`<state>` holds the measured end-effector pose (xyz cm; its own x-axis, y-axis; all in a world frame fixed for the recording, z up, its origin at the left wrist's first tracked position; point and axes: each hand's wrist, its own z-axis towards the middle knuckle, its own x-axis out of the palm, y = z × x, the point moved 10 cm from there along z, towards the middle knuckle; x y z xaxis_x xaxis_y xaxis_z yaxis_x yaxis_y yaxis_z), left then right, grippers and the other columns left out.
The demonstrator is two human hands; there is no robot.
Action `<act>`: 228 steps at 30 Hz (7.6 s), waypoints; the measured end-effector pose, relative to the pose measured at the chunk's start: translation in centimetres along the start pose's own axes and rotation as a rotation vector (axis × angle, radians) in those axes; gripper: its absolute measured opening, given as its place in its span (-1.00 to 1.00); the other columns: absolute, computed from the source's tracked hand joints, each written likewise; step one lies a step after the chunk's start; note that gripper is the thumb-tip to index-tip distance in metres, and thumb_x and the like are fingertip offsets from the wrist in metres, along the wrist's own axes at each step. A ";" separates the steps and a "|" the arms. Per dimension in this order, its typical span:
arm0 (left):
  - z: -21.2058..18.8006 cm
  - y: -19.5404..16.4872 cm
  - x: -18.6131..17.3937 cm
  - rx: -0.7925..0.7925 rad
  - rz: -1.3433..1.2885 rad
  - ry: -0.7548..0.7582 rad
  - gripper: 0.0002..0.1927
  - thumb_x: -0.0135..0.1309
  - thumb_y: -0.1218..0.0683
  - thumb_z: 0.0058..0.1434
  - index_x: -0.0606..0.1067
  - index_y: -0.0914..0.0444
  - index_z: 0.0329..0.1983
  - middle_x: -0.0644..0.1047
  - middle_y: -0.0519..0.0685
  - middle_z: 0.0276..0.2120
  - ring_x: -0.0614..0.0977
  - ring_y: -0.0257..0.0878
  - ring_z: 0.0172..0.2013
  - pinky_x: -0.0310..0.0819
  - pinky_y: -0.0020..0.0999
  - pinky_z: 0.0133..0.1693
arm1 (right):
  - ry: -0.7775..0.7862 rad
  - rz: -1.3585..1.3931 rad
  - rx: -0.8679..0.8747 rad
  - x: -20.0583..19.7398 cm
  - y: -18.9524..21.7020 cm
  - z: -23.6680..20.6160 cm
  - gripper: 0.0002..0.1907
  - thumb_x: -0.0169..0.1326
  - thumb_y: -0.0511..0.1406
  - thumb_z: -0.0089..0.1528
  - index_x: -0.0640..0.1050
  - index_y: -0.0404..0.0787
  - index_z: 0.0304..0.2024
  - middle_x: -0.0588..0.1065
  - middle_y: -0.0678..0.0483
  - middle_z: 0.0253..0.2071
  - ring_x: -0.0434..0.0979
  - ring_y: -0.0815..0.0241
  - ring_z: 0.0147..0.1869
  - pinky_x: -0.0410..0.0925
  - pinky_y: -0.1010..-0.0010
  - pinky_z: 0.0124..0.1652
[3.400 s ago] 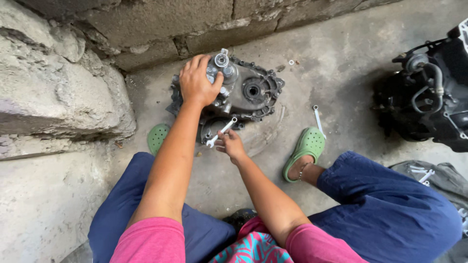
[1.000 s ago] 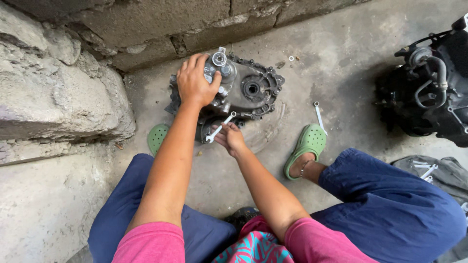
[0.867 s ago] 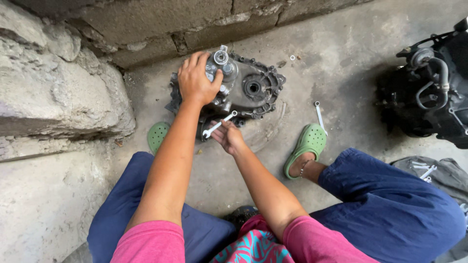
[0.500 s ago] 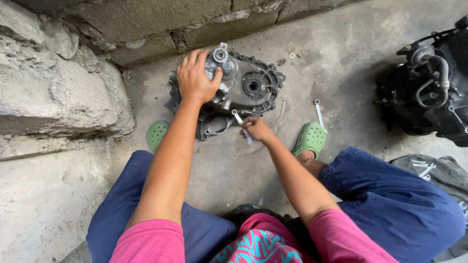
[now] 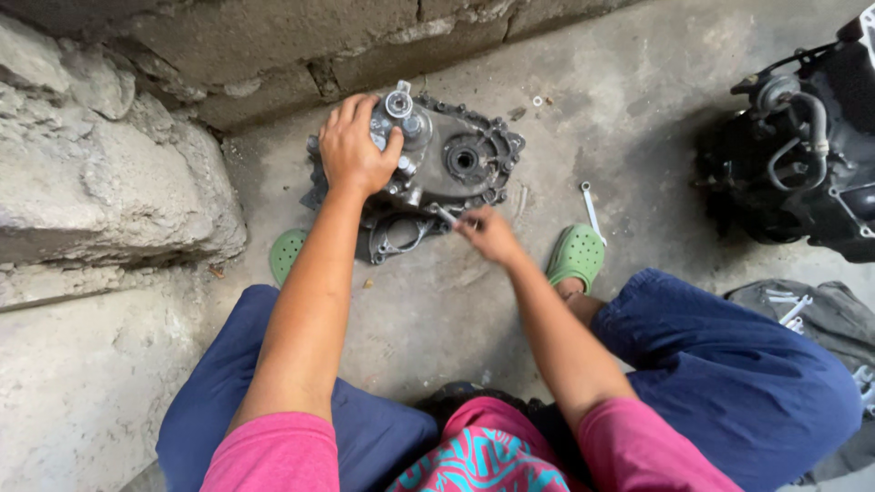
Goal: The person sits on the floor and uses a wrench to loosen and remove bolts from a metallic engine casing. They hold the casing steady with one hand while turning the wrench with the other, placing removed bolts on the floor.
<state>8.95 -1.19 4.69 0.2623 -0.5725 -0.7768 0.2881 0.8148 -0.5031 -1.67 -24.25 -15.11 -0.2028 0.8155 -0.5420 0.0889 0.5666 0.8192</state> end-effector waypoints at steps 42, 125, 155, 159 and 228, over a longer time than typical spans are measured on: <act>0.2 -0.1 -0.2 -0.010 0.016 0.000 -0.47 0.21 -0.12 0.15 0.53 0.24 0.12 0.52 0.05 0.11 0.50 0.09 0.13 0.32 0.01 0.16 | -0.201 0.168 0.135 1.2 -1.6 -3.4 -0.77 0.01 -0.21 0.39 0.52 -0.21 -0.02 0.61 -0.10 -0.31 0.62 0.04 -0.26 0.46 0.23 -0.20; 0.2 0.1 0.4 -0.001 0.026 0.001 -0.46 0.21 -0.11 0.15 0.53 0.25 0.12 0.52 0.05 0.09 0.50 0.09 0.12 0.32 0.01 0.16 | -0.100 1.699 0.557 10.8 2.3 -0.8 -0.65 -0.24 -0.21 0.46 0.30 -0.26 0.21 0.49 -0.16 0.24 0.56 -0.10 0.23 0.46 0.14 0.14; 0.2 -0.1 0.2 0.007 0.021 -0.006 -0.46 0.21 -0.11 0.16 0.53 0.25 0.14 0.52 0.06 0.11 0.50 0.11 0.10 0.33 0.02 0.13 | -0.032 0.199 0.030 -6.6 -1.6 1.4 -0.80 -0.05 -0.28 0.38 0.51 -0.21 -0.01 0.68 0.03 -0.16 0.68 0.21 -0.06 0.46 0.42 -0.03; 0.1 -0.1 0.2 0.006 0.012 0.005 -0.47 0.21 -0.11 0.16 0.53 0.25 0.13 0.52 0.06 0.11 0.50 0.11 0.10 0.34 0.01 0.13 | -0.014 0.726 0.457 3.7 -5.7 -2.8 -0.80 0.02 -0.24 0.41 0.53 -0.21 -0.01 0.66 0.04 -0.10 0.62 0.20 -0.12 0.41 0.34 -0.14; 0.3 -0.2 0.1 0.028 0.007 -0.026 -0.47 0.22 -0.10 0.15 0.54 0.26 0.12 0.52 0.07 0.10 0.51 0.10 0.12 0.32 0.02 0.16 | -0.185 1.422 0.577 10.2 0.3 -2.9 -0.74 -0.13 -0.25 0.42 0.28 -0.17 0.13 0.50 -0.22 0.15 0.59 -0.13 0.14 0.52 0.11 0.03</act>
<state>9.18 -1.45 4.86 0.2882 -0.5689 -0.7702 0.3118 0.8163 -0.4863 -6.50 -16.11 -19.81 0.4884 0.6814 0.5452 0.4584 -0.7319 0.5041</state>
